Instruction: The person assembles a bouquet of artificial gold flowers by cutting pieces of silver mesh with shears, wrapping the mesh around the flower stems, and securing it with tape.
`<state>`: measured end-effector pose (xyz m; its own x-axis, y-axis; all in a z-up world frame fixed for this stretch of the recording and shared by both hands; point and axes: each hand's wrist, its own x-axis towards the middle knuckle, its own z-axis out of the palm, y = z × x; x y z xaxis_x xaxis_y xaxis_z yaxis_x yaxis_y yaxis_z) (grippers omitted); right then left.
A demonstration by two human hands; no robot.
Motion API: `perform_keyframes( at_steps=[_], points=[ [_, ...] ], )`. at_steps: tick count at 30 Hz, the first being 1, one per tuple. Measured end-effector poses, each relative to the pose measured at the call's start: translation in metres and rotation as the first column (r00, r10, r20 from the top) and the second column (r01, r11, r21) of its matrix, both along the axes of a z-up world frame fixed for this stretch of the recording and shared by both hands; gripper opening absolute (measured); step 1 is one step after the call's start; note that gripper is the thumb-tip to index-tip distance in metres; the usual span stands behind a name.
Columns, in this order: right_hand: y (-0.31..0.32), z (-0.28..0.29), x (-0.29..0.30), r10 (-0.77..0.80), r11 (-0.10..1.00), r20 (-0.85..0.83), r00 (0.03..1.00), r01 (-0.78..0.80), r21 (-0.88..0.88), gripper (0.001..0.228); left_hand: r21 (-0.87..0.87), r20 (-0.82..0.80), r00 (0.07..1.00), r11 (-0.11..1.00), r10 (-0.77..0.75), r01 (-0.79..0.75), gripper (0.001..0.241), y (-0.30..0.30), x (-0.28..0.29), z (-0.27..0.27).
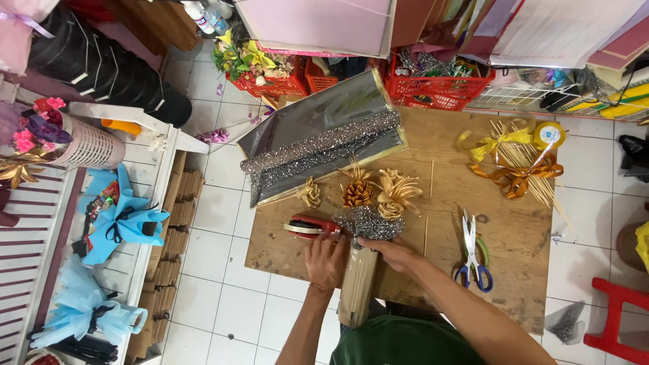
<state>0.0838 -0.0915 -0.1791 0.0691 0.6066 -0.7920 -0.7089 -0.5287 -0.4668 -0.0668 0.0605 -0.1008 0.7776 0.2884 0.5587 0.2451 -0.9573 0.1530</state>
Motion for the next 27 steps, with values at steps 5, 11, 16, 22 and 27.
perform_keyframes(
  at_steps=[5,11,16,22,27],
  points=[
    [0.0,0.012,-0.002,-0.014,1.0,0.008,1.0,0.014,0.015,0.099,0.016,-0.058,0.998,1.0,-0.023,0.024,0.019,0.003,-0.001,-0.022],
    [0.019,0.047,0.001,0.002,0.998,0.045,0.999,-0.005,0.069,0.095,-0.038,-0.072,0.995,0.997,-0.066,0.064,0.02,0.008,-0.004,-0.028],
    [0.011,0.04,-0.001,-0.042,0.998,0.063,0.997,0.038,0.059,0.1,-0.023,-0.077,0.994,0.997,-0.072,0.071,0.022,0.012,-0.005,-0.03],
    [0.003,0.012,-0.011,-0.136,0.99,0.043,0.99,0.134,0.046,0.101,-0.048,-0.039,0.991,0.991,-0.125,0.123,0.017,0.018,-0.008,-0.05],
    [-0.011,0.062,-0.012,-0.004,0.996,0.048,0.999,0.0,0.085,0.094,0.009,-0.011,0.977,0.977,-0.213,0.213,0.025,0.018,-0.018,-0.06]
  ],
)
